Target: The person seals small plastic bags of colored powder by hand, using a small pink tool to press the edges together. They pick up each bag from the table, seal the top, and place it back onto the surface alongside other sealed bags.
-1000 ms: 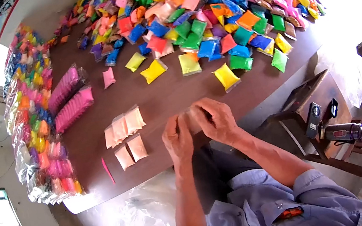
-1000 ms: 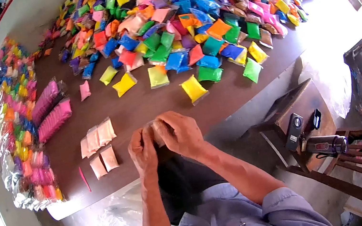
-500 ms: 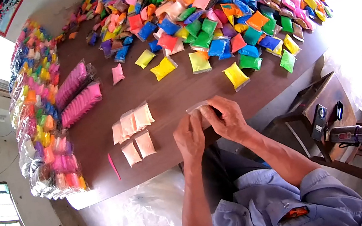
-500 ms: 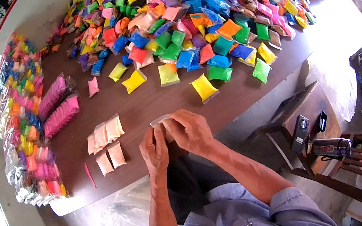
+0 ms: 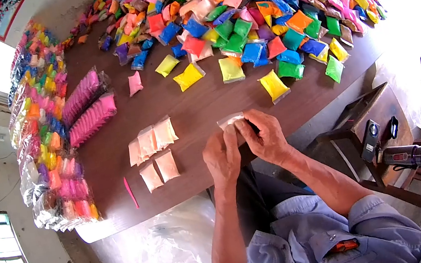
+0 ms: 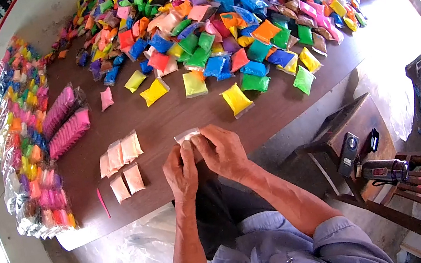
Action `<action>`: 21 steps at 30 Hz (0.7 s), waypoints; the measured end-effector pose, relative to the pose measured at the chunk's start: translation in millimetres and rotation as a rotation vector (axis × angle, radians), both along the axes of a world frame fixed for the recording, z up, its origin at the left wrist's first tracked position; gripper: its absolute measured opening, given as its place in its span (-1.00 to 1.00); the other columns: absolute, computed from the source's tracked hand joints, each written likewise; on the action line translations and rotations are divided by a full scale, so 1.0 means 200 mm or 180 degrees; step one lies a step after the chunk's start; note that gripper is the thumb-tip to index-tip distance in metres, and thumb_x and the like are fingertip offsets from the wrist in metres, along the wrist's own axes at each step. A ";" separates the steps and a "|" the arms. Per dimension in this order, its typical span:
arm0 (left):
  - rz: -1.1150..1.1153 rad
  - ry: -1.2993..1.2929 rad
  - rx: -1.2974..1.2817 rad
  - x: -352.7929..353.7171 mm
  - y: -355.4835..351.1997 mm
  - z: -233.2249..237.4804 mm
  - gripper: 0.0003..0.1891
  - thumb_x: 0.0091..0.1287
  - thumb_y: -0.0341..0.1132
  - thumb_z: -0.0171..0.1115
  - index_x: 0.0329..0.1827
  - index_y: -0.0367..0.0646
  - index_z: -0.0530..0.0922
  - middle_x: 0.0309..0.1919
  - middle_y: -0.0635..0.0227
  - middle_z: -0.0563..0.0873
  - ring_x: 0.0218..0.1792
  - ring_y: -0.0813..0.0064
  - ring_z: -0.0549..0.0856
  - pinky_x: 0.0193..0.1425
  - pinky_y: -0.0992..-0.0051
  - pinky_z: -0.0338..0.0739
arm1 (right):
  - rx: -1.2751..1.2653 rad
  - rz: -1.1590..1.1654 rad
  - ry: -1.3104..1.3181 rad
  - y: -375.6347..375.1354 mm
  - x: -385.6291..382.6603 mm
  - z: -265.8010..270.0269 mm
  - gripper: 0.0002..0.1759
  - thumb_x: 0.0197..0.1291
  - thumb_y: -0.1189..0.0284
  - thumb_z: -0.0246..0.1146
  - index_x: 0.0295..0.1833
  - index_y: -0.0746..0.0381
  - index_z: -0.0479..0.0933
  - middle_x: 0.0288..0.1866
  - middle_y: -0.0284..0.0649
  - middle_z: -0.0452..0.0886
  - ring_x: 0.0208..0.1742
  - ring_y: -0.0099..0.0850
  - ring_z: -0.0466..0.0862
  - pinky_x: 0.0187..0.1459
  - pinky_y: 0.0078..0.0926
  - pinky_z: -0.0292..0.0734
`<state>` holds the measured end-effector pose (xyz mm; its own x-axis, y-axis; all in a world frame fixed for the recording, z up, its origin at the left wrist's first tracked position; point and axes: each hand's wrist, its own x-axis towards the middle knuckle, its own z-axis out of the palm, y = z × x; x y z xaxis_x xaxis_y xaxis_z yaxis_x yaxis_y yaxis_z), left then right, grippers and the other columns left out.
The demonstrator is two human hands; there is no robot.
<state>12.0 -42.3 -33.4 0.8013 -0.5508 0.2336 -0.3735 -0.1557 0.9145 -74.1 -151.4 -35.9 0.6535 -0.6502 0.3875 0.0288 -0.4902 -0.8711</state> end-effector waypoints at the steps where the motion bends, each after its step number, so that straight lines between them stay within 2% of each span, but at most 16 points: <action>1: 0.0005 0.0003 -0.0001 0.00 0.00 0.00 -0.72 0.58 -0.27 0.26 -0.24 -0.34 0.64 -0.44 -0.07 0.63 -0.46 0.16 0.64 -0.31 0.24 0.53 | 0.0014 -0.0020 -0.0063 0.00 0.00 0.01 -0.80 0.48 0.37 0.31 -0.05 0.31 0.63 -0.21 -0.01 0.73 -0.26 -0.01 0.76 -0.25 -0.20 0.69; 4: 0.0011 -0.0323 0.0213 0.01 0.01 -0.02 -0.71 0.61 -0.28 0.22 -0.22 -0.35 0.65 -0.41 -0.09 0.66 -0.43 0.14 0.67 -0.29 0.24 0.55 | -0.0130 0.0063 -0.0011 0.00 0.00 0.03 -0.80 0.49 0.35 0.30 -0.04 0.28 0.64 -0.21 -0.02 0.73 -0.25 -0.06 0.78 -0.25 -0.24 0.71; 5: 0.0049 -0.0311 0.0126 0.01 0.02 -0.04 -0.67 0.65 -0.23 0.18 -0.18 -0.36 0.66 -0.45 0.07 0.66 -0.42 0.35 0.60 -0.31 0.32 0.53 | -0.0130 0.0064 -0.0010 0.00 0.01 0.04 -0.80 0.49 0.35 0.30 -0.04 0.28 0.64 -0.21 -0.02 0.73 -0.25 -0.06 0.78 -0.25 -0.24 0.71; 6: 0.0086 -0.0298 0.0040 0.01 0.02 -0.04 -0.62 0.70 -0.17 0.14 -0.15 -0.37 0.67 -0.48 0.22 0.66 -0.40 0.56 0.53 -0.32 0.41 0.50 | -0.0127 0.0088 -0.0084 0.01 0.01 0.05 -0.79 0.50 0.35 0.29 -0.06 0.31 0.62 -0.29 -0.03 0.68 -0.36 -0.11 0.69 -0.32 -0.28 0.61; 7: 0.0086 -0.0298 0.0043 0.01 0.02 -0.04 -0.62 0.70 -0.17 0.14 -0.15 -0.37 0.67 -0.48 0.22 0.66 -0.40 0.56 0.53 -0.32 0.41 0.50 | -0.0122 0.0111 -0.0158 0.01 0.02 0.05 -0.77 0.52 0.35 0.29 -0.09 0.33 0.59 -0.37 -0.04 0.63 -0.47 -0.16 0.59 -0.40 -0.31 0.52; 11: 0.0171 -0.0088 0.0031 0.01 0.02 -0.01 -0.58 0.70 -0.12 0.14 -0.15 -0.36 0.67 -0.47 0.25 0.65 -0.38 0.58 0.53 -0.29 0.43 0.50 | -0.0488 0.0035 -0.0232 0.01 0.01 0.03 -0.79 0.51 0.38 0.29 -0.07 0.34 0.60 -0.38 -0.03 0.63 -0.49 -0.18 0.57 -0.40 -0.34 0.52; 13: 0.0131 0.0036 -0.0027 0.00 0.02 0.00 -0.58 0.70 -0.11 0.14 -0.16 -0.36 0.68 -0.47 0.26 0.64 -0.37 0.59 0.52 -0.28 0.44 0.50 | 0.0111 0.0088 0.0108 0.01 0.00 0.01 -0.81 0.50 0.34 0.30 -0.04 0.27 0.63 -0.28 -0.04 0.73 -0.31 -0.07 0.78 -0.30 -0.31 0.70; 15: -0.0087 0.0115 0.0056 -0.01 0.02 0.01 -0.58 0.70 -0.11 0.15 -0.16 -0.35 0.68 -0.47 0.30 0.63 -0.35 0.60 0.51 -0.27 0.44 0.49 | 0.0065 0.0027 0.0101 0.00 0.00 0.00 -0.81 0.51 0.34 0.30 -0.05 0.27 0.62 -0.30 -0.04 0.73 -0.34 -0.08 0.77 -0.32 -0.31 0.70; 21: 0.0026 -0.0302 0.0113 0.00 0.02 -0.01 -0.58 0.70 -0.12 0.15 -0.22 -0.34 0.66 -0.51 0.27 0.63 -0.40 0.60 0.49 -0.32 0.41 0.48 | -0.0266 0.0024 -0.0060 0.01 0.00 0.06 -0.81 0.51 0.36 0.29 -0.05 0.28 0.61 -0.33 -0.02 0.70 -0.37 -0.07 0.76 -0.36 -0.28 0.66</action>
<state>12.2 -38.9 -35.8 0.7810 -0.5536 0.2890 -0.4567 -0.1907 0.8689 -74.0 -149.4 -24.8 0.6504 -0.6101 0.4525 0.0487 -0.5610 -0.8264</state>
